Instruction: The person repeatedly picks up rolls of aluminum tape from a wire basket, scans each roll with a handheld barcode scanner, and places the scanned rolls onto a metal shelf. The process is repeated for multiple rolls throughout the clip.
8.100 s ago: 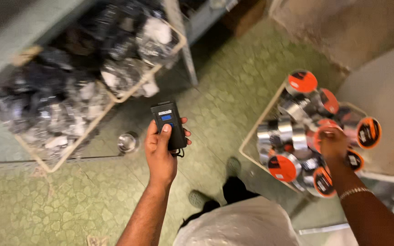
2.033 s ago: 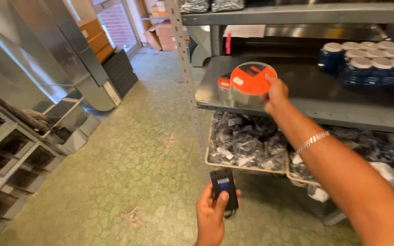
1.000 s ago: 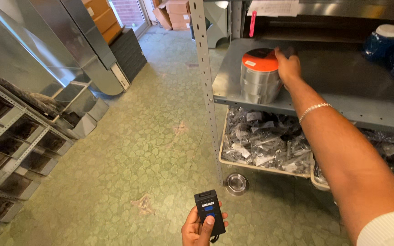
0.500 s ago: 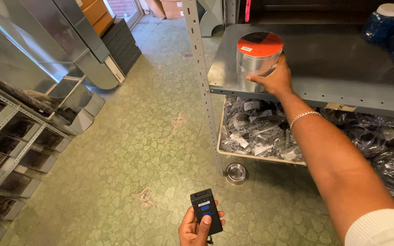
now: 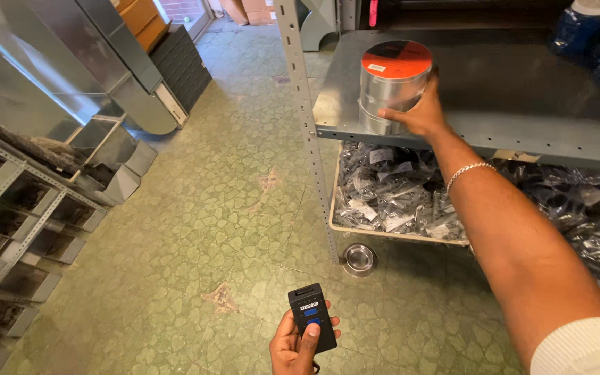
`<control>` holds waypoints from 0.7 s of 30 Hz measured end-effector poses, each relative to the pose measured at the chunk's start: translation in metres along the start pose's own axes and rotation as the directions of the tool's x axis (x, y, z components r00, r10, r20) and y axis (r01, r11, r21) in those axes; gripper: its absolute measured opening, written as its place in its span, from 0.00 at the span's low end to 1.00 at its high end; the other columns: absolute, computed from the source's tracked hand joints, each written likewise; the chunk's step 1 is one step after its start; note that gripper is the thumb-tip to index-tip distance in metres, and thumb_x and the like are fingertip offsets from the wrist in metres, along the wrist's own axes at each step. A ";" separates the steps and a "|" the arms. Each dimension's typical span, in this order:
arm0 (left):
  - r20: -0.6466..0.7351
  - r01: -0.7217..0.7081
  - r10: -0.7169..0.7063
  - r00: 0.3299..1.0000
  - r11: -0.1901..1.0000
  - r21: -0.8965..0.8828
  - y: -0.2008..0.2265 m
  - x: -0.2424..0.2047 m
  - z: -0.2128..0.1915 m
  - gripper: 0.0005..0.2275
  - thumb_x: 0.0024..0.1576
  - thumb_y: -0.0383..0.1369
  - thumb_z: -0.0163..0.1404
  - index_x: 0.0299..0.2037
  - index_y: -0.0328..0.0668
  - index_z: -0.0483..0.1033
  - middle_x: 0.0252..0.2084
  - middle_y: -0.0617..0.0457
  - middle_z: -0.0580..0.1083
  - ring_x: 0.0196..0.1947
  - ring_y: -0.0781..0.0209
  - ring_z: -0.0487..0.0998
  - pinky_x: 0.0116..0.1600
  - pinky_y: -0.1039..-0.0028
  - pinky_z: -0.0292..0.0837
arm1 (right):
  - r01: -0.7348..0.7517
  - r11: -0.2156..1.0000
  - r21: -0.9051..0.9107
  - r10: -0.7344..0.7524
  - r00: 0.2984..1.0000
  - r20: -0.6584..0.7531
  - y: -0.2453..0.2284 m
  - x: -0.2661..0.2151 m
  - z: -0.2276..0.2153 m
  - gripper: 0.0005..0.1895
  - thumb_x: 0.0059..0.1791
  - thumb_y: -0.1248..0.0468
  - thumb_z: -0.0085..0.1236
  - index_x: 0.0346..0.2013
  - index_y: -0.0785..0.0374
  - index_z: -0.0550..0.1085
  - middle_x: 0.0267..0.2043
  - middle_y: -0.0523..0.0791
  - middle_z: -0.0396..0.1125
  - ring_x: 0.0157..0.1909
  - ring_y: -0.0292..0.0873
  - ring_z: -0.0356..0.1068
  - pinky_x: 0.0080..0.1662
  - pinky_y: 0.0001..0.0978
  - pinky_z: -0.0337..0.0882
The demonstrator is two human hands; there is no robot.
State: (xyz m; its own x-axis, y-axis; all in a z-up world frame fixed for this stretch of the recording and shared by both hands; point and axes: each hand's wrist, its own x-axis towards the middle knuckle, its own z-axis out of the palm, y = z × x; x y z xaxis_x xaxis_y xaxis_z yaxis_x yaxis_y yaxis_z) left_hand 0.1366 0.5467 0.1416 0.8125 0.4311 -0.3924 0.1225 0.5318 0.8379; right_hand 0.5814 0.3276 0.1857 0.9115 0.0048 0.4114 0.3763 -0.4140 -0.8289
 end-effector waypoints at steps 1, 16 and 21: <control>0.026 -0.022 0.022 0.999 1.000 0.003 -0.004 0.001 -0.002 0.25 0.46 0.32 0.58 0.53 0.22 0.77 0.46 0.30 0.83 0.35 0.39 0.86 0.37 0.55 0.88 | -0.122 0.990 -0.064 0.123 0.992 0.016 -0.003 -0.006 -0.001 0.66 0.35 0.43 0.76 0.69 0.59 0.39 0.72 0.55 0.44 0.72 0.53 0.48 0.68 0.45 0.53; 0.284 0.204 -0.239 0.929 0.968 0.148 -0.049 -0.041 0.031 0.19 0.52 0.31 0.53 0.50 0.23 0.77 0.42 0.29 0.83 0.29 0.43 0.83 0.29 0.60 0.82 | 0.269 0.805 -0.529 -0.274 0.959 0.071 -0.033 -0.275 -0.106 0.25 0.48 0.53 0.59 0.56 0.60 0.72 0.57 0.48 0.66 0.60 0.53 0.63 0.59 0.47 0.61; 0.431 0.321 -0.456 0.779 0.880 0.350 -0.087 -0.096 0.071 0.19 0.52 0.33 0.54 0.49 0.25 0.79 0.42 0.32 0.83 0.29 0.45 0.84 0.29 0.64 0.81 | 0.094 0.776 -0.623 -0.181 0.980 -0.077 0.010 -0.390 -0.215 0.23 0.50 0.53 0.59 0.55 0.62 0.73 0.54 0.49 0.68 0.55 0.52 0.66 0.57 0.45 0.62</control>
State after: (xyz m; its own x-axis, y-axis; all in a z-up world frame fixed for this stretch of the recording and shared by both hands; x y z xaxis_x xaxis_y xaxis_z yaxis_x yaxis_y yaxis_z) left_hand 0.0880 0.4070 0.1334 0.8226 -0.2205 -0.5241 0.5682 0.3509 0.7443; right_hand 0.1939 0.1262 0.0980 0.8128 0.0091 0.5825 0.2741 -0.8882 -0.3687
